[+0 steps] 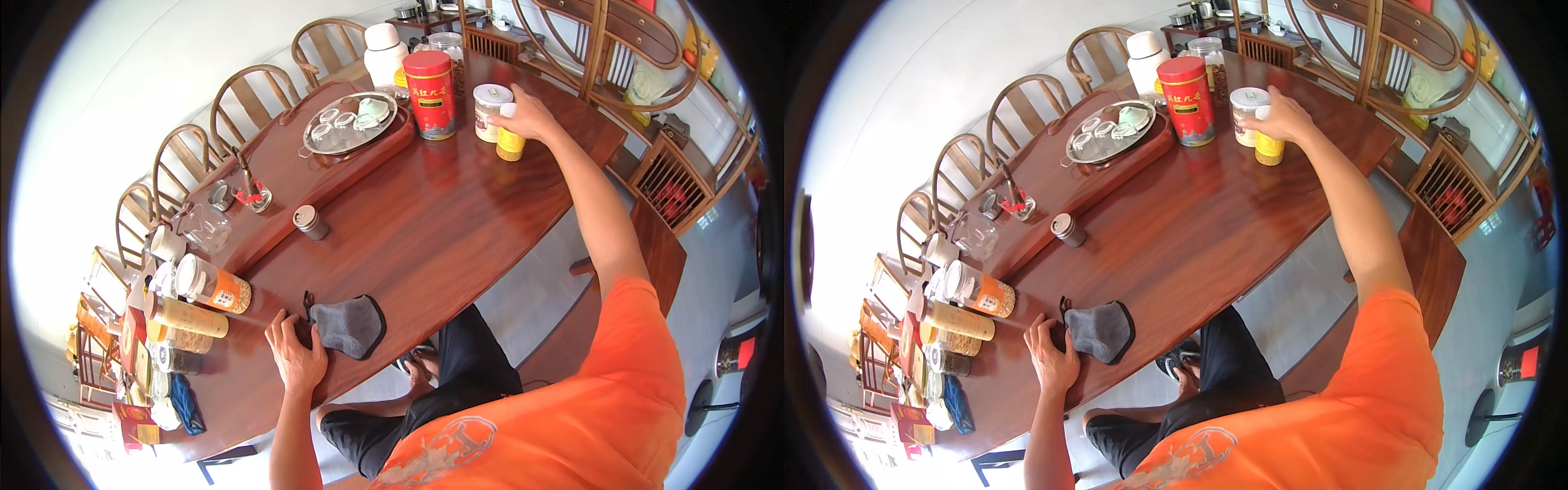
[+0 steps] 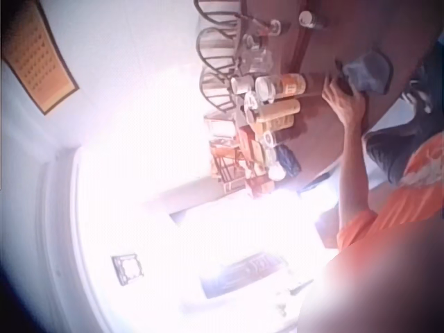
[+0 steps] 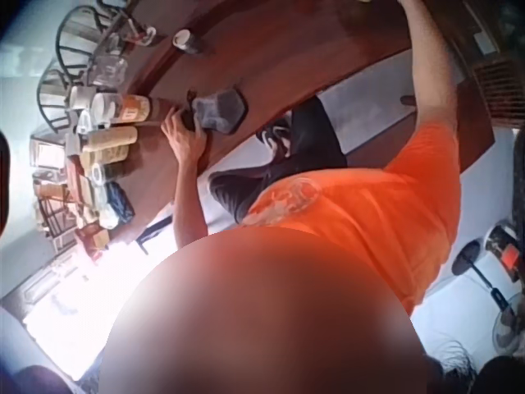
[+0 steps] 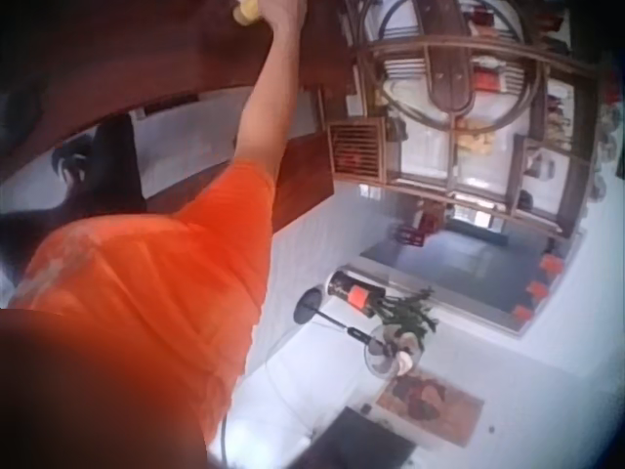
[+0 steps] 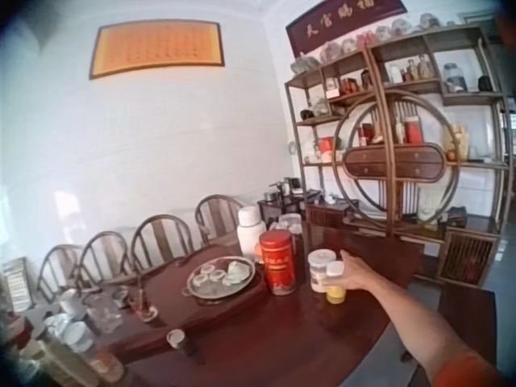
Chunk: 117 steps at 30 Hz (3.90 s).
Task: The person wipes several containers on a dining table using a cloth. They handle a small yellow jar, a clear jar with dried fruit, and a red cylindrical tin, wiping each one individually before placing them back on the table.
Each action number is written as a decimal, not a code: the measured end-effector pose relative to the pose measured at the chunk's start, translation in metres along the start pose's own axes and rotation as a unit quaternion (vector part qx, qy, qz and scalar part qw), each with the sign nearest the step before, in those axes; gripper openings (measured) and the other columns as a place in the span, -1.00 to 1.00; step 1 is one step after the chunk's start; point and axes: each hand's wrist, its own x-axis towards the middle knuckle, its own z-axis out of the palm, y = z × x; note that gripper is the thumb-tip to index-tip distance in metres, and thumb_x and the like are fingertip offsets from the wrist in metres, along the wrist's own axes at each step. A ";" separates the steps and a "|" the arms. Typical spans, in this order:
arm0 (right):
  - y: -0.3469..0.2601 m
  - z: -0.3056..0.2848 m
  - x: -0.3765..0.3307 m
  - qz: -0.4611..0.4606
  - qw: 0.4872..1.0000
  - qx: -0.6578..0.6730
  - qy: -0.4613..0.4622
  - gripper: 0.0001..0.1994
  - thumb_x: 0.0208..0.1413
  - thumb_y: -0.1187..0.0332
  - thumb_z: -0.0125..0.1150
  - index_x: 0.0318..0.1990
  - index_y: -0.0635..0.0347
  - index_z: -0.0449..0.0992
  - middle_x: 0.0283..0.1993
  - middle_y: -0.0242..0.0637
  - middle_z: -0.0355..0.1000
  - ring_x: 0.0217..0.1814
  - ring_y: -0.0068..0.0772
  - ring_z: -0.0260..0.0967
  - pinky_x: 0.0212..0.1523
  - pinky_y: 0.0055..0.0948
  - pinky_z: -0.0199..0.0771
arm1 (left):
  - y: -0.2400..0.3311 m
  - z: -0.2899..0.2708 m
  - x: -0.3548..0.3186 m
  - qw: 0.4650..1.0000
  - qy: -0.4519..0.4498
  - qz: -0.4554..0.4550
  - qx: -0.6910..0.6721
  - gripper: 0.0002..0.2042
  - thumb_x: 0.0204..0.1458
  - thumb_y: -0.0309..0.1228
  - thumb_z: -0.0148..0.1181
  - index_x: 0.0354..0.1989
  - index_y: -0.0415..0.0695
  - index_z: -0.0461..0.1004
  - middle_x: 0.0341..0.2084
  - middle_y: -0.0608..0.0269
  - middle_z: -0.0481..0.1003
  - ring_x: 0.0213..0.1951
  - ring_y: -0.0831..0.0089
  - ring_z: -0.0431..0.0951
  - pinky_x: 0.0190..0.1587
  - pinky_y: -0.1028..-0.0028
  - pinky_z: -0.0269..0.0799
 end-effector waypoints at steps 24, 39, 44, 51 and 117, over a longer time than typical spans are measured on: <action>0.026 0.083 0.038 0.005 0.902 0.405 -0.150 -0.28 0.05 0.48 0.57 0.39 0.17 0.39 0.26 -0.18 0.57 0.28 -0.29 0.52 0.19 -0.21 0.59 | 0.005 -0.005 0.006 0.999 -0.046 -0.022 0.019 -0.63 0.10 -0.48 0.30 0.06 -0.30 0.42 0.23 -0.24 0.37 0.25 -0.22 0.32 0.35 -0.08 0.24; 0.094 0.120 0.152 0.134 0.976 0.142 0.097 -0.31 -0.07 0.15 0.67 0.11 0.47 0.51 0.15 0.23 0.59 0.25 0.15 0.57 0.23 -0.06 0.56 | 0.015 -0.013 0.013 0.995 -0.086 -0.037 0.030 -0.59 0.09 -0.40 0.23 0.10 -0.29 0.38 0.27 -0.29 0.32 0.23 -0.28 0.31 0.33 -0.15 0.20; 0.073 0.130 0.185 0.122 0.964 0.217 0.095 -0.43 0.13 0.30 0.47 0.25 0.41 0.50 0.24 0.19 0.57 0.35 0.14 0.50 0.31 -0.15 0.50 | 0.017 -0.013 0.015 0.995 -0.087 -0.045 0.032 -0.57 0.10 -0.36 0.23 0.11 -0.29 0.37 0.27 -0.32 0.31 0.21 -0.28 0.32 0.32 -0.16 0.20; 0.069 0.159 0.185 0.031 0.912 0.408 -0.020 -0.38 0.27 0.43 0.39 0.48 0.20 0.41 0.37 -0.11 0.53 0.38 -0.35 0.44 0.34 -0.31 0.43 | 0.018 -0.012 0.015 0.993 -0.097 -0.057 0.031 -0.56 0.10 -0.35 0.23 0.12 -0.29 0.37 0.26 -0.35 0.30 0.22 -0.29 0.32 0.32 -0.17 0.20; -0.331 0.031 -0.174 -0.339 0.809 0.467 -0.114 -0.08 -0.14 0.27 0.79 0.30 0.39 0.26 0.15 0.01 0.56 0.22 -0.25 0.54 0.29 -0.20 0.52 | -0.160 -0.003 0.063 0.859 0.292 -0.420 -0.006 -0.16 -0.04 -0.02 0.58 0.25 -0.33 0.30 0.13 -0.24 0.45 0.24 -0.21 0.45 0.29 -0.06 0.39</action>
